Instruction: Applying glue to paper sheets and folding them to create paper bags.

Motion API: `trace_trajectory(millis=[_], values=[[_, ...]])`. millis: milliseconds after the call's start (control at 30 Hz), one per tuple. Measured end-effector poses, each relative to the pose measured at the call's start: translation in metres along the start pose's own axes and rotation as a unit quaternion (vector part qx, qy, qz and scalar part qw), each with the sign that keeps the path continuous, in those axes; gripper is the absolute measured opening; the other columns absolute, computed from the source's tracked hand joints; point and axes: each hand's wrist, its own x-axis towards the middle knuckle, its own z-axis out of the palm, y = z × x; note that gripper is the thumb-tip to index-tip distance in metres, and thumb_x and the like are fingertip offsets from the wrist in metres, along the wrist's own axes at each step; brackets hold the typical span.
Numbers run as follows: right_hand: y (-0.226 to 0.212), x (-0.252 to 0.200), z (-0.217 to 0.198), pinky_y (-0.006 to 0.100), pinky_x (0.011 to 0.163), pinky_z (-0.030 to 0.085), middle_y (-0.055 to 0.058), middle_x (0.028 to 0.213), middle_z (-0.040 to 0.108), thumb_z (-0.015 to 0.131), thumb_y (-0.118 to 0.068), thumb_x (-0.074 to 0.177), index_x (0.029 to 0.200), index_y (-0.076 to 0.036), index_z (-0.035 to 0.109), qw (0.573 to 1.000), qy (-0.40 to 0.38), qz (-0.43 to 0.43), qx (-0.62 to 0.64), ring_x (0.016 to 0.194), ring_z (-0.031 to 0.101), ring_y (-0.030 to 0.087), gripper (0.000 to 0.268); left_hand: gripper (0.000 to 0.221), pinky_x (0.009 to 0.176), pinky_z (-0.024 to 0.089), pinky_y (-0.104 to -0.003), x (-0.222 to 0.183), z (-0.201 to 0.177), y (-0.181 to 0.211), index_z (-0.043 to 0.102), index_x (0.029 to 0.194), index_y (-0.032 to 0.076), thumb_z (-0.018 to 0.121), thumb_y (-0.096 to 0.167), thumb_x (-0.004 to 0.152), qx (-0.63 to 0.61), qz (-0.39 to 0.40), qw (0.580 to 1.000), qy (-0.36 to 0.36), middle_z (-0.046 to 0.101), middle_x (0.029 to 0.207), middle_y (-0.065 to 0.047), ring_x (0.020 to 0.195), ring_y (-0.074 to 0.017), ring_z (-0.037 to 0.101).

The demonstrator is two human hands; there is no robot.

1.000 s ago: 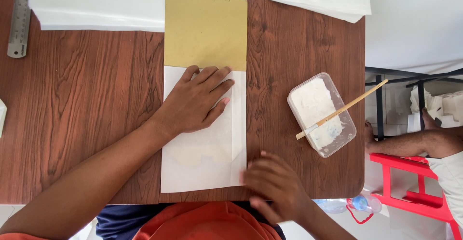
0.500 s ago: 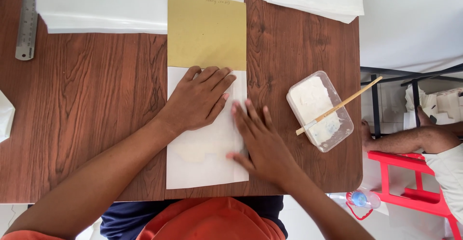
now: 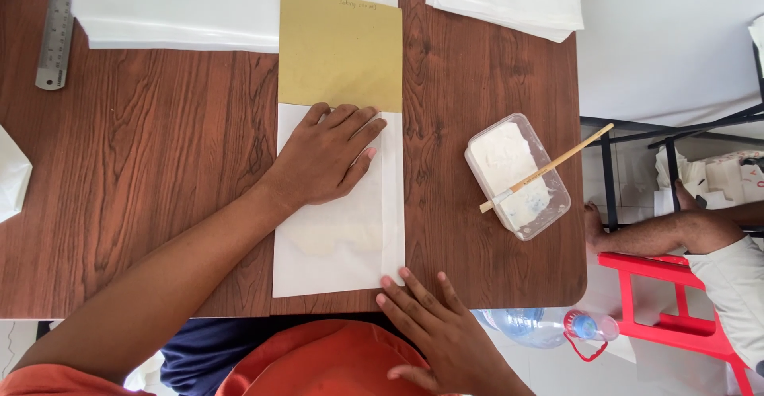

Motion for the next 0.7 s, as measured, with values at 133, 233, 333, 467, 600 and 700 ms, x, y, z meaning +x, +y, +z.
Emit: trace_trajectory(millis=[133,233,333,467,600,700], values=[[0.008,-0.009,0.006,0.062,0.123,0.009,0.007,0.160,0.049,0.035,-0.064,0.105,0.155,-0.008,0.043,0.992,0.054,-0.013,0.117,0.154,0.030,0.032,0.075,0.033,0.090,0.046,-0.043,-0.001,-0.001,0.001,0.062,0.126,0.005,0.044,0.024,0.107,-0.005,0.014,1.000,0.018,0.067,0.125,-0.013,0.106,-0.0278,0.063],[0.015,-0.003,0.012,0.065,0.121,0.023,0.009,0.127,0.073,0.031,-0.048,0.111,0.133,-0.006,0.061,0.953,0.195,0.021,0.231,0.122,0.066,0.032,0.056,0.034,0.097,0.046,-0.047,-0.003,-0.011,0.005,0.066,0.119,0.007,0.045,0.031,0.106,0.108,0.043,0.992,0.042,0.067,0.120,-0.011,0.105,-0.0286,0.062],[0.021,0.014,0.012,0.036,0.079,0.050,0.003,0.096,0.074,0.043,-0.035,0.105,0.112,-0.008,0.068,0.909,0.278,0.139,0.278,0.083,0.068,0.022,0.038,0.027,0.082,0.043,-0.037,-0.001,-0.033,0.012,0.067,0.102,0.015,0.051,0.036,0.105,0.207,0.113,0.967,0.093,0.060,0.091,0.000,0.084,-0.0186,0.056],[0.028,0.028,0.013,0.025,0.069,0.057,0.003,0.088,0.073,0.054,-0.028,0.102,0.117,-0.008,0.069,0.845,0.290,0.258,0.368,0.079,0.070,0.014,0.029,0.053,0.093,0.038,-0.051,-0.011,-0.079,0.036,0.062,0.118,0.014,0.056,0.063,0.098,0.029,0.068,0.982,-0.172,0.060,0.114,-0.010,0.106,-0.0316,0.053],[0.031,0.028,0.016,0.025,0.071,0.057,-0.001,0.084,0.075,0.060,-0.027,0.099,0.115,-0.010,0.072,0.805,0.289,0.320,0.407,0.077,0.070,0.011,0.026,0.131,0.122,0.009,-0.058,-0.081,-0.088,0.060,0.030,0.163,0.029,0.066,0.110,0.067,0.026,0.051,0.984,-0.172,0.023,0.168,-0.011,0.154,-0.0313,0.017],[0.030,0.031,0.014,0.022,0.065,0.054,0.000,0.080,0.077,0.063,-0.026,0.096,0.111,-0.011,0.075,0.800,0.271,0.345,0.410,0.074,0.072,0.010,0.025,0.094,0.116,0.020,-0.064,-0.094,-0.102,0.073,0.044,0.154,0.018,0.083,0.056,0.077,-0.082,-0.014,0.969,-0.233,0.034,0.163,-0.018,0.150,-0.0397,0.029]])
